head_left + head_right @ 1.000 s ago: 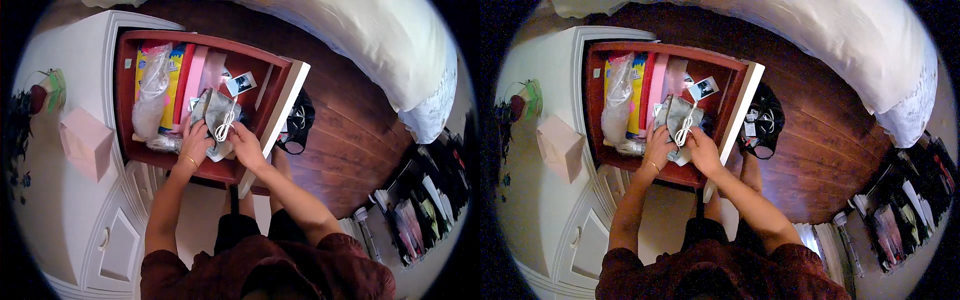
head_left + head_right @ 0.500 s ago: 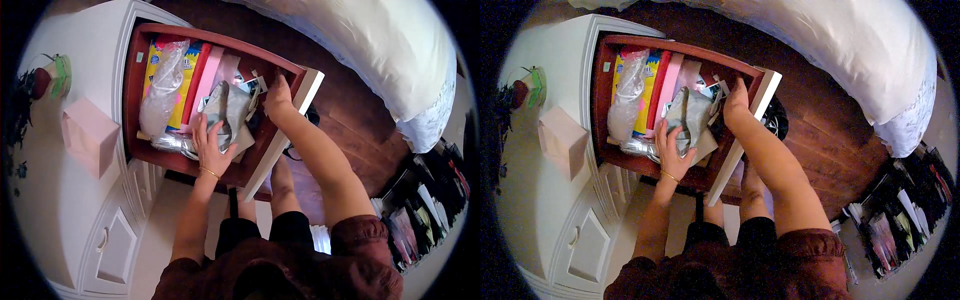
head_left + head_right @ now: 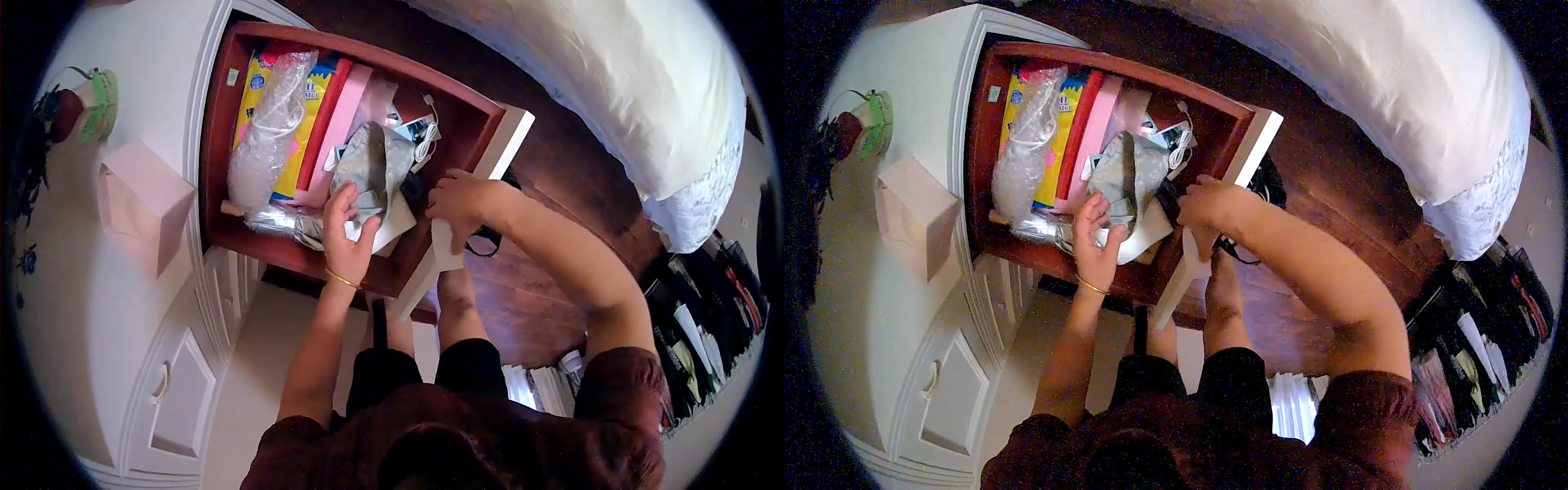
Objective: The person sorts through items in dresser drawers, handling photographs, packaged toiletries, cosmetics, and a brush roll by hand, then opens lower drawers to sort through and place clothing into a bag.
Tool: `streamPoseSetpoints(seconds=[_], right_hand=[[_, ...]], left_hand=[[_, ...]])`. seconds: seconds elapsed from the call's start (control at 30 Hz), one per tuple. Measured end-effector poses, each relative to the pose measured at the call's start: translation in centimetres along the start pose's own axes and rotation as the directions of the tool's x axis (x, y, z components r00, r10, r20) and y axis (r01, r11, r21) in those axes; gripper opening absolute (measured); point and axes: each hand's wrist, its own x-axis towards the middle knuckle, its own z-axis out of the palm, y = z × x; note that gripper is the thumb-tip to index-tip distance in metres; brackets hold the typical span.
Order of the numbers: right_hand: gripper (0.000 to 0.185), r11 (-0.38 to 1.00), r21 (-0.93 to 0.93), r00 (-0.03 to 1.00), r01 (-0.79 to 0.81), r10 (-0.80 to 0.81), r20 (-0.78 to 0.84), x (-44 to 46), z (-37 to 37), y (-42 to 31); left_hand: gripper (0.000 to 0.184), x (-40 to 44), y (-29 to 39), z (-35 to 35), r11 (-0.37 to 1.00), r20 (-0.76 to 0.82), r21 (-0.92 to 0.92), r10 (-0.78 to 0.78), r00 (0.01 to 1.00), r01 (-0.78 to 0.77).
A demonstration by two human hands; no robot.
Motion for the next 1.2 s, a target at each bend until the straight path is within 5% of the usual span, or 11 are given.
streamPoseSetpoints(seconds=[0.1,0.2,0.23,0.3,0.37,0.4,0.53,0.63,0.73,0.87,1.2], right_hand=[[0.055,0.99,-0.102,0.972,0.101,-0.12,-0.201,-0.5,2.5,0.9],[0.045,0.996,-0.063,0.996,0.064,-0.067,-0.061,-0.8,1.2,-0.7],[0.028,0.988,0.125,0.994,0.093,-0.084,-0.072,-1.4,0.3,-1.0],[0.019,0.723,0.618,0.93,0.308,-0.092,-0.356,-2.4,1.6,-1.0],[0.02,0.139,0.872,0.868,0.47,0.105,-0.485,-3.0,3.8,-2.0],[0.022,-0.111,0.86,0.862,0.498,0.175,-0.477,-3.9,4.1,-2.7],[0.024,-0.349,0.717,0.756,0.604,0.536,-0.376,-5.1,7.4,-4.5],[0.024,-0.434,0.639,0.737,0.635,0.589,-0.332,-5.9,9.0,-5.7],[0.024,-0.324,0.65,0.667,0.687,0.635,-0.389,-6.0,11.3,-5.5],[0.028,-0.447,0.577,0.698,0.683,0.633,-0.336,-6.5,13.0,-5.8],[0.03,-0.491,0.509,0.689,0.707,0.642,-0.337,-5.7,13.6,-6.4]], left_hand=[[0.057,-0.4,0.0,0.5,0.984,0.007,-0.16,-0.073,0.997,0.073],[0.054,-0.6,-0.1,1.0,0.98,0.018,-0.184,-0.073,0.997,0.075],[0.054,-0.6,-0.3,1.2,0.97,0.019,-0.222,-0.093,0.995,0.095],[0.05,-0.6,0.2,1.8,0.946,0.014,-0.3,-0.125,0.992,0.124],[0.042,-0.6,0.4,2.2,0.917,0.045,-0.367,-0.15,0.988,0.156],[0.038,-0.7,0.6,2.6,0.872,0.073,-0.441,-0.202,0.977,0.213],[0.031,-0.8,3.2,3.8,0.714,0.302,-0.525,-0.353,0.886,0.463],[0.029,-1.2,4.4,5.3,0.756,0.342,-0.475,-0.313,0.886,0.45],[0.03,-1.3,5.5,6.4,0.787,0.363,-0.418,-0.313,0.877,0.454],[0.027,-1.5,6.1,7.6,0.838,0.426,-0.371,-0.23,0.875,0.401],[0.029,-1.4,7.2,7.7,0.903,0.414,-0.279,-0.194,0.889,0.327]])
